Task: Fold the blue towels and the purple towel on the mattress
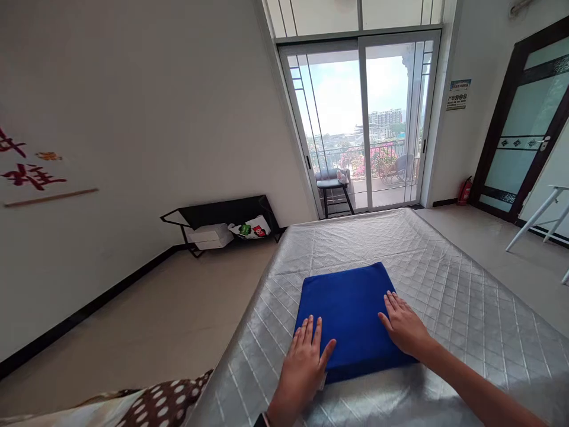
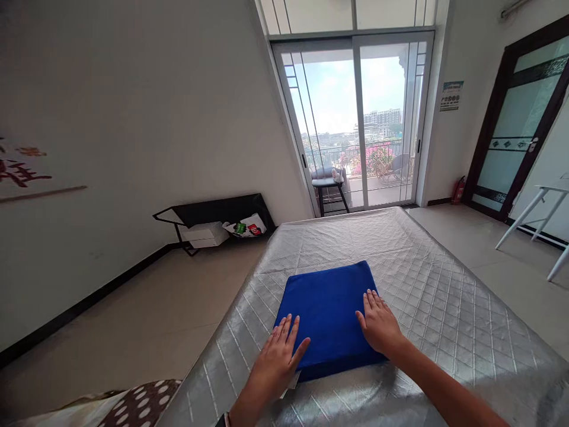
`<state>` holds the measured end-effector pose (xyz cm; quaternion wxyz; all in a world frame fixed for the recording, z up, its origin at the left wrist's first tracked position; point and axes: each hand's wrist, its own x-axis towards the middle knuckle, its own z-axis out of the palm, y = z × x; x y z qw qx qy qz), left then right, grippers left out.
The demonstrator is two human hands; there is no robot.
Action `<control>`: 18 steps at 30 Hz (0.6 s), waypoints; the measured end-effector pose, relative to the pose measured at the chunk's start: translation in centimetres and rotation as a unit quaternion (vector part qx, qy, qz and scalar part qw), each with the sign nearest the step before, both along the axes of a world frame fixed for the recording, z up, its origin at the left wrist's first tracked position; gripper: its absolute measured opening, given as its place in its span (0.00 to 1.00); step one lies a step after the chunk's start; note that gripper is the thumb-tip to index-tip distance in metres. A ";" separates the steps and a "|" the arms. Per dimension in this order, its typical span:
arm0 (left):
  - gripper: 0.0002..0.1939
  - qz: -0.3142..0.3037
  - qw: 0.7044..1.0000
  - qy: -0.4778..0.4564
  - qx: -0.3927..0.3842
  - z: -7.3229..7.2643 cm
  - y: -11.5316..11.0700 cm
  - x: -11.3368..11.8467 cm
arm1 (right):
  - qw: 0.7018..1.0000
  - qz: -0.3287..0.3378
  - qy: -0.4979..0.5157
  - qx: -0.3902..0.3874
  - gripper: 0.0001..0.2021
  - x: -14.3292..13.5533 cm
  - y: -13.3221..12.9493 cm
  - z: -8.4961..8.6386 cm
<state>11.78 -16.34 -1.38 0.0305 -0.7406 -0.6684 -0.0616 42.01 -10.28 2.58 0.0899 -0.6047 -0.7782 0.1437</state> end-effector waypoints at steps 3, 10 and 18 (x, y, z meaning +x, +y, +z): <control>0.34 -0.060 0.997 0.010 0.047 2.6 3.3 4.8 | 0.998 -0.003 -0.013 0.054 0.35 -1.2 2.3 0.9; 0.33 -0.131 0.990 -0.024 0.036 2.8 10.8 11.9 | 0.998 -0.010 -0.013 0.054 0.35 -2.0 5.2 -1.6; 0.41 0.054 0.998 -0.006 -0.007 0.8 9.7 0.9 | 0.999 -0.021 -0.004 0.050 0.36 -1.6 5.0 -2.9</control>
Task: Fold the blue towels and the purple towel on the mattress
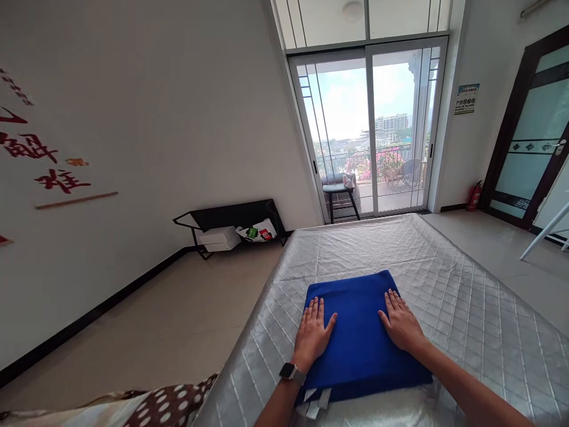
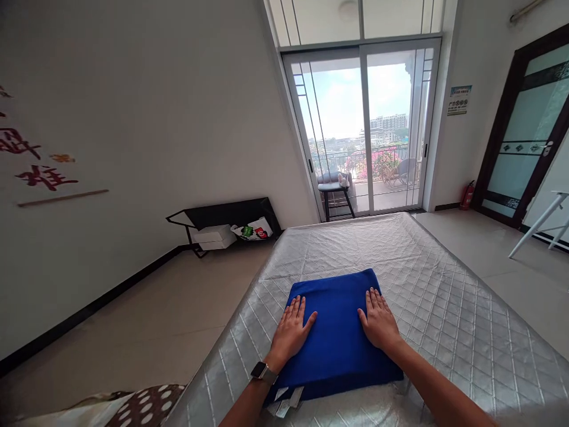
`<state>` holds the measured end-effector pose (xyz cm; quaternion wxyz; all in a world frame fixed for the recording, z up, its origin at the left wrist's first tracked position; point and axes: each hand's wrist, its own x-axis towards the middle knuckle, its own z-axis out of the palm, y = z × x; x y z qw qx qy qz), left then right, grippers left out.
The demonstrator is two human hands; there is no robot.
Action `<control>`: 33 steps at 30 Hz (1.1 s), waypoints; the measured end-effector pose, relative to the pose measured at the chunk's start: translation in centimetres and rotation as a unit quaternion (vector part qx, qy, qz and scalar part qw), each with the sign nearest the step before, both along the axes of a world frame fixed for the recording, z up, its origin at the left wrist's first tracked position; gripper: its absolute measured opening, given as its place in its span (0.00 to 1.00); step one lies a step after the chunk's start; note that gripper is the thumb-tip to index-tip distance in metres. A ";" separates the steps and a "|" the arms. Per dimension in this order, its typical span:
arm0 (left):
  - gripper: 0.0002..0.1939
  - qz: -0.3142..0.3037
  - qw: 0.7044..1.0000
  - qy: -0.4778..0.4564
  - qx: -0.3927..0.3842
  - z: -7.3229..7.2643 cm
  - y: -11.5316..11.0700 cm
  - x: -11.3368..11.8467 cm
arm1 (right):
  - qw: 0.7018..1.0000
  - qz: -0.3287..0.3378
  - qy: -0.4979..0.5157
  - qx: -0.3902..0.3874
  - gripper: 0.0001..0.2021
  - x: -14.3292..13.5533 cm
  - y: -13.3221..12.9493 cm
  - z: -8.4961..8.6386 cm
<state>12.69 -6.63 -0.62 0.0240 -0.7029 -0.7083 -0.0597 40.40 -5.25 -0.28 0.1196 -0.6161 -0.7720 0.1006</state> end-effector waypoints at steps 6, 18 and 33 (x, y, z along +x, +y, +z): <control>0.43 0.027 0.999 -0.018 0.008 -1.1 -0.7 -1.8 | 0.999 -0.002 -0.035 -0.027 0.35 -1.4 2.4 1.4; 0.41 0.005 1.000 0.018 0.016 -0.1 1.0 -1.4 | 1.000 -0.005 -0.014 0.026 0.31 -1.0 9.7 0.6; 0.35 -0.105 0.993 -0.043 -0.018 1.1 9.2 6.0 | 0.999 -0.036 -0.004 0.026 0.29 -1.4 9.4 0.4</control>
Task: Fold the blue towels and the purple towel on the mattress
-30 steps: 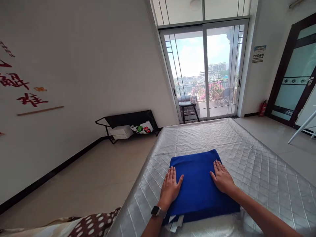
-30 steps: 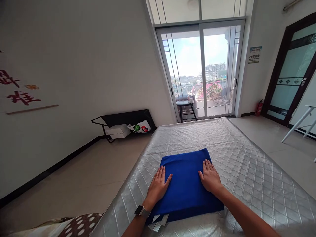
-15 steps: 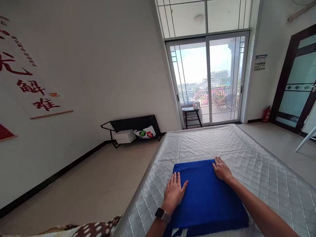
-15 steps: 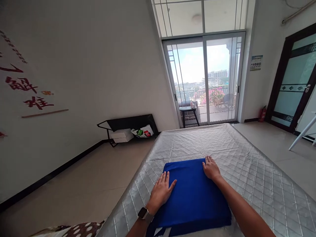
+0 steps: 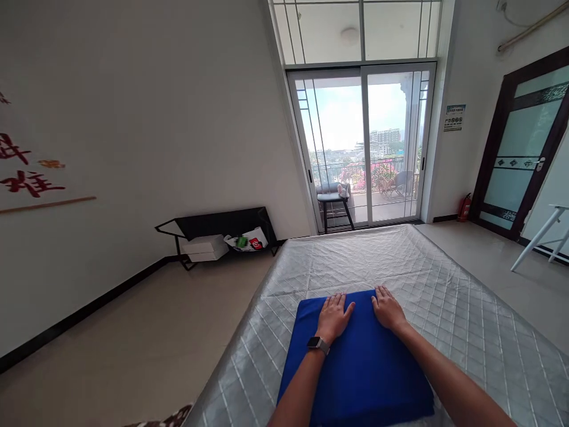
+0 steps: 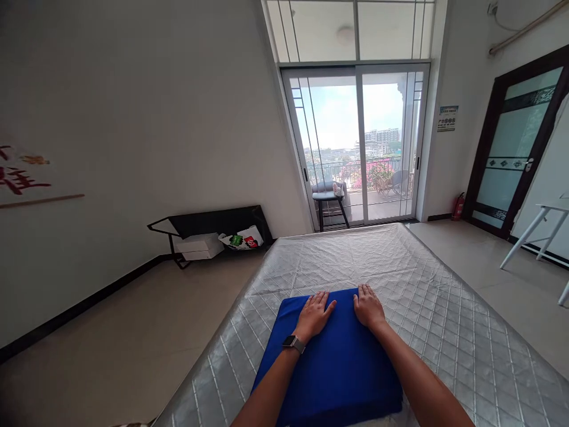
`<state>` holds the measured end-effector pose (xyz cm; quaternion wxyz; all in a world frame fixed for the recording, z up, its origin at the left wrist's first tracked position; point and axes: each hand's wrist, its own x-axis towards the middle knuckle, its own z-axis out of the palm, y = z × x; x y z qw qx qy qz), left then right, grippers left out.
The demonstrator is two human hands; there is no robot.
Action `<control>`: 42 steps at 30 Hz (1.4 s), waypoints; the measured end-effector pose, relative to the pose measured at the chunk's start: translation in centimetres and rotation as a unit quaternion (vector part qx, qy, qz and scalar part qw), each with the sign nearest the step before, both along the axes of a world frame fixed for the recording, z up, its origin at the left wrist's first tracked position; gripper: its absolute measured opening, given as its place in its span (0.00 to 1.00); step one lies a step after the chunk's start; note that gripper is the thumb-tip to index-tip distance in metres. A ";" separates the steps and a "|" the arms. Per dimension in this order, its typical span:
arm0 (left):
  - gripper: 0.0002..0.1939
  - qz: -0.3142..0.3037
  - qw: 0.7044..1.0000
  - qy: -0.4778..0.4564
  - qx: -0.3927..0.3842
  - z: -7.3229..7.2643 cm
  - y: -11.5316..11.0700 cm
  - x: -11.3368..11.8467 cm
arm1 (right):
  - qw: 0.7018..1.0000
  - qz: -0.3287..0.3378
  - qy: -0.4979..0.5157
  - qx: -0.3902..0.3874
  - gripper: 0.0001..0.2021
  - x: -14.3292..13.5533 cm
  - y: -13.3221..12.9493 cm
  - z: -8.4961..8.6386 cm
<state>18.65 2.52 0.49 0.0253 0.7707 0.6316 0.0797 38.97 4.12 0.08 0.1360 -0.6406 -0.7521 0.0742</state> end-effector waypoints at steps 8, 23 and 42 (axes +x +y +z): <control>0.35 0.072 0.997 0.021 -0.024 -0.2 -1.2 -9.5 | 1.000 0.000 0.017 -0.013 0.29 0.1 -0.4 0.6; 0.34 0.038 0.999 0.032 -0.003 2.1 1.5 -5.3 | 0.999 0.001 0.008 -0.042 0.32 -0.2 -0.6 1.7; 0.40 0.114 0.992 0.042 0.020 -2.1 -1.4 -7.8 | 0.998 -0.010 0.005 -0.054 0.31 -0.3 -1.0 2.3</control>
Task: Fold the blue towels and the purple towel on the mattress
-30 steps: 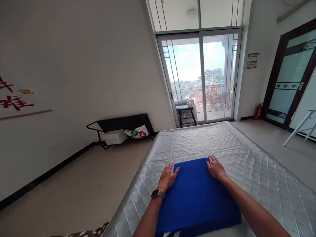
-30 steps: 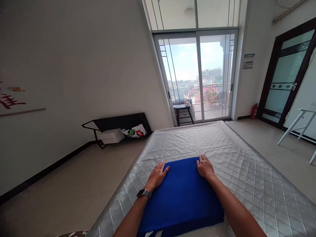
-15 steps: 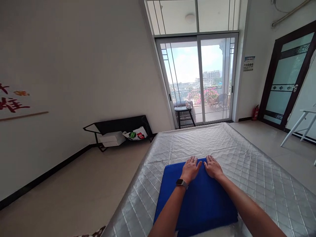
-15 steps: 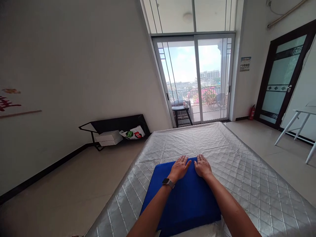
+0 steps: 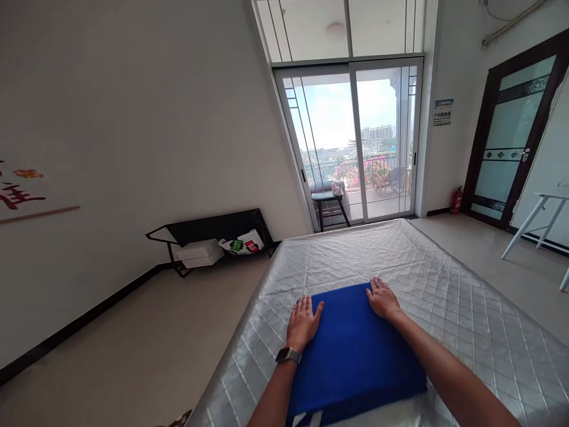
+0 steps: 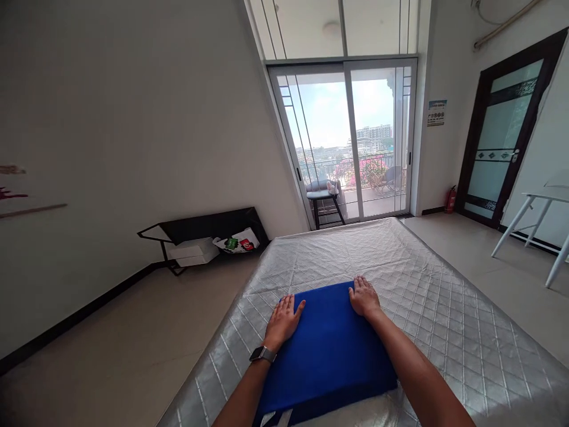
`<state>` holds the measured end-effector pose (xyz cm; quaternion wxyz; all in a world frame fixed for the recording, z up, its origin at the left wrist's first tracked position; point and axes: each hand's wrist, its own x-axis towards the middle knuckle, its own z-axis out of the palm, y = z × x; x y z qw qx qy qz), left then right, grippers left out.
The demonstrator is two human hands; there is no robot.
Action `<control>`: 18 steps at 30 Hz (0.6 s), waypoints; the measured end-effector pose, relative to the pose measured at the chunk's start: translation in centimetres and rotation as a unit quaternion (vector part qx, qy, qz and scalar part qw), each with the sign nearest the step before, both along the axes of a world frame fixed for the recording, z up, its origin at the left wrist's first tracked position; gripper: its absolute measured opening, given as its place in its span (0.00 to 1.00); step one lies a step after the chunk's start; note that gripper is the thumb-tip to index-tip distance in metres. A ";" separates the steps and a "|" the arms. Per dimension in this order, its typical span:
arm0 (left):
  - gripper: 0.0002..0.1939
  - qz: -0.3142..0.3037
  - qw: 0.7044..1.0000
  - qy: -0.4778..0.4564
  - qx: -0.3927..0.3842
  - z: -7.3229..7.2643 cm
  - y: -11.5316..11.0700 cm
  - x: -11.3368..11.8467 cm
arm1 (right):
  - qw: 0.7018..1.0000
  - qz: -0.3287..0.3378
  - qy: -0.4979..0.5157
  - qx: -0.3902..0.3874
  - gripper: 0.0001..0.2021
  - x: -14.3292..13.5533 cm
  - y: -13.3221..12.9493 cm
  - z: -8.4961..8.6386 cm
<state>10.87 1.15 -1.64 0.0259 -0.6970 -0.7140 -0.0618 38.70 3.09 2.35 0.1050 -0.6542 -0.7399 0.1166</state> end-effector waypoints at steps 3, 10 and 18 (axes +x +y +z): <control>0.40 0.020 1.000 -0.015 -0.004 0.0 -0.4 -0.6 | 1.000 0.002 -0.010 0.012 0.31 0.0 0.0 0.1; 0.40 0.027 0.999 -0.033 -0.003 0.4 -0.4 0.1 | 0.999 0.003 -0.039 0.023 0.31 -0.1 -1.8 0.2; 0.41 0.027 0.999 -0.007 -0.021 0.3 -0.3 -0.3 | 1.000 0.025 -0.002 0.008 0.33 0.7 -3.8 -0.5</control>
